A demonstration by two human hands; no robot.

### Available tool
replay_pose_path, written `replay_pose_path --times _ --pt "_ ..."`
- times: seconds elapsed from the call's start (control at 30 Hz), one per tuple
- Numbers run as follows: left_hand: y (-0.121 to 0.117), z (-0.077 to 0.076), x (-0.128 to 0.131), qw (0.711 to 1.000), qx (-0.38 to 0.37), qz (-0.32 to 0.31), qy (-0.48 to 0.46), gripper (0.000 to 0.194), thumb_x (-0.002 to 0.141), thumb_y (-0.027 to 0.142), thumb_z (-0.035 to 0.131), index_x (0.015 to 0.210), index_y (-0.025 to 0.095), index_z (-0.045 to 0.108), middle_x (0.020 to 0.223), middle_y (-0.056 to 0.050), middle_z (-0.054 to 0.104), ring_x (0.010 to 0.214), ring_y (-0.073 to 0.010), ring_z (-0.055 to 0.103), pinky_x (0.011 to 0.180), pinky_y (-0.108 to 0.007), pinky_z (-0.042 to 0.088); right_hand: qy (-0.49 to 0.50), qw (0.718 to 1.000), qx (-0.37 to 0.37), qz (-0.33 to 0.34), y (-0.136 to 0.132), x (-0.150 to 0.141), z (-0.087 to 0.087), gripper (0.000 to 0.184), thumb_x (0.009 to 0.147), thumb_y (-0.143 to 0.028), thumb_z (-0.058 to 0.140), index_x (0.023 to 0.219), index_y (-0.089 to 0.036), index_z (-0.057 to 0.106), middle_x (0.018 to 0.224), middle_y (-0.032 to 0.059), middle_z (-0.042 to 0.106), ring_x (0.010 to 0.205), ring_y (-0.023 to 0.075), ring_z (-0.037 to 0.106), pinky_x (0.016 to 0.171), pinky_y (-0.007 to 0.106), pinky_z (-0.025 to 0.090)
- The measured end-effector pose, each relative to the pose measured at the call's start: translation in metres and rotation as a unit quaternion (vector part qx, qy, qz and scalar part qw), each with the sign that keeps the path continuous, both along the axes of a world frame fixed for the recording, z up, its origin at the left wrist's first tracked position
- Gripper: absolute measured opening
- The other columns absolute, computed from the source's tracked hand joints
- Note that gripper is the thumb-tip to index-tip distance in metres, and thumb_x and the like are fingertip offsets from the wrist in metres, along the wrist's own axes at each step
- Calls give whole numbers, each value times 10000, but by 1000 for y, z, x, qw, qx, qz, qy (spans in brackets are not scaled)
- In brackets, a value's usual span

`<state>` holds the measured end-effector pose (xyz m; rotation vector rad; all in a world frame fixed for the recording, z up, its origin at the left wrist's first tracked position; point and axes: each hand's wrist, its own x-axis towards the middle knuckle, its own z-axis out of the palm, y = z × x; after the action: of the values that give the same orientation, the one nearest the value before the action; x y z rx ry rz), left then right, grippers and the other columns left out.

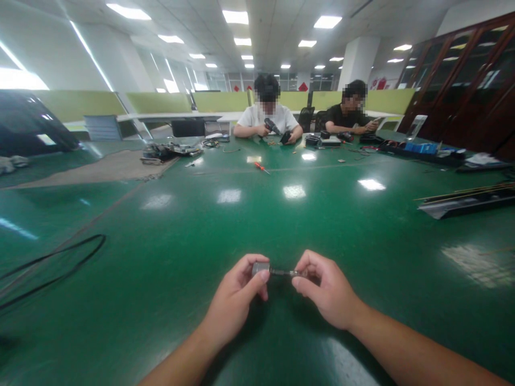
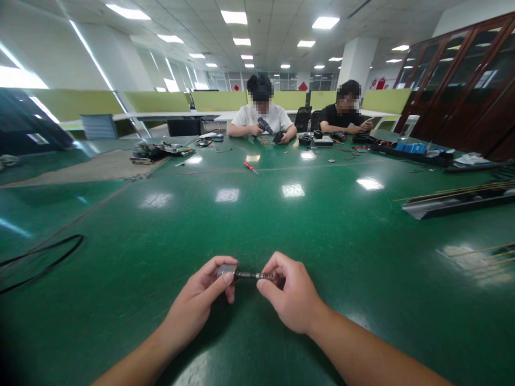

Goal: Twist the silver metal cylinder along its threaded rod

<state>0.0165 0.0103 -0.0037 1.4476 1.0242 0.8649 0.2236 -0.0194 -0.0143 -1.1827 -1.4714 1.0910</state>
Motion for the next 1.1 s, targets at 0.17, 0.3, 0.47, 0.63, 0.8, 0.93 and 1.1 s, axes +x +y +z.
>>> replay_pose_path --times 0.17,0.3,0.47,0.63,0.8,0.93,1.1 --pt "-1 1 1 1000 0 1 -7 283 912 390 594 1090 171 565 620 30 602 628 -169 553 681 -282 385 1 1000 0 2 0 0 0 89 826 -183 630 797 -197 547 627 -30 592 565 134 553 553 250 401" --pt "0 0 -1 1000 0 0 -7 289 927 394 582 1109 172 551 628 35 599 631 -164 553 683 -279 380 3 1000 0 4 -1 0 1 91 822 -185 632 798 -197 545 632 -28 593 571 137 550 551 250 398" --pt "1 -2 -2 1000 -1 -3 -11 288 936 399 572 1116 175 542 636 39 601 631 -160 549 684 -276 379 4 1000 1 4 -1 -1 1 93 827 -184 625 797 -197 538 624 -30 585 560 134 539 549 251 395" --pt "1 -2 -1 1000 -1 0 -12 284 931 398 571 1103 173 545 622 42 599 625 -159 544 676 -271 377 5 1000 -1 4 -1 -1 2 91 826 -186 625 796 -195 540 628 -30 585 567 135 543 549 249 394" --pt "1 -2 -1 1000 -6 -1 -21 287 928 410 575 1093 176 546 627 42 600 618 -157 543 662 -268 376 8 1000 -1 7 -1 -1 1 87 822 -192 630 804 -193 544 631 -28 587 568 137 543 546 250 392" --pt "1 -4 -2 1000 -7 -1 -29 285 932 405 579 1100 177 545 642 44 597 619 -152 545 666 -267 379 11 1000 -3 7 0 -1 1 94 820 -209 630 798 -192 540 630 -23 587 567 144 541 545 258 391" --pt "1 -6 -3 999 -3 3 -33 279 940 400 574 1105 178 545 655 41 594 622 -151 542 665 -269 378 10 1000 -6 3 0 -1 2 91 819 -211 628 800 -192 541 626 -23 584 565 145 537 545 260 391"
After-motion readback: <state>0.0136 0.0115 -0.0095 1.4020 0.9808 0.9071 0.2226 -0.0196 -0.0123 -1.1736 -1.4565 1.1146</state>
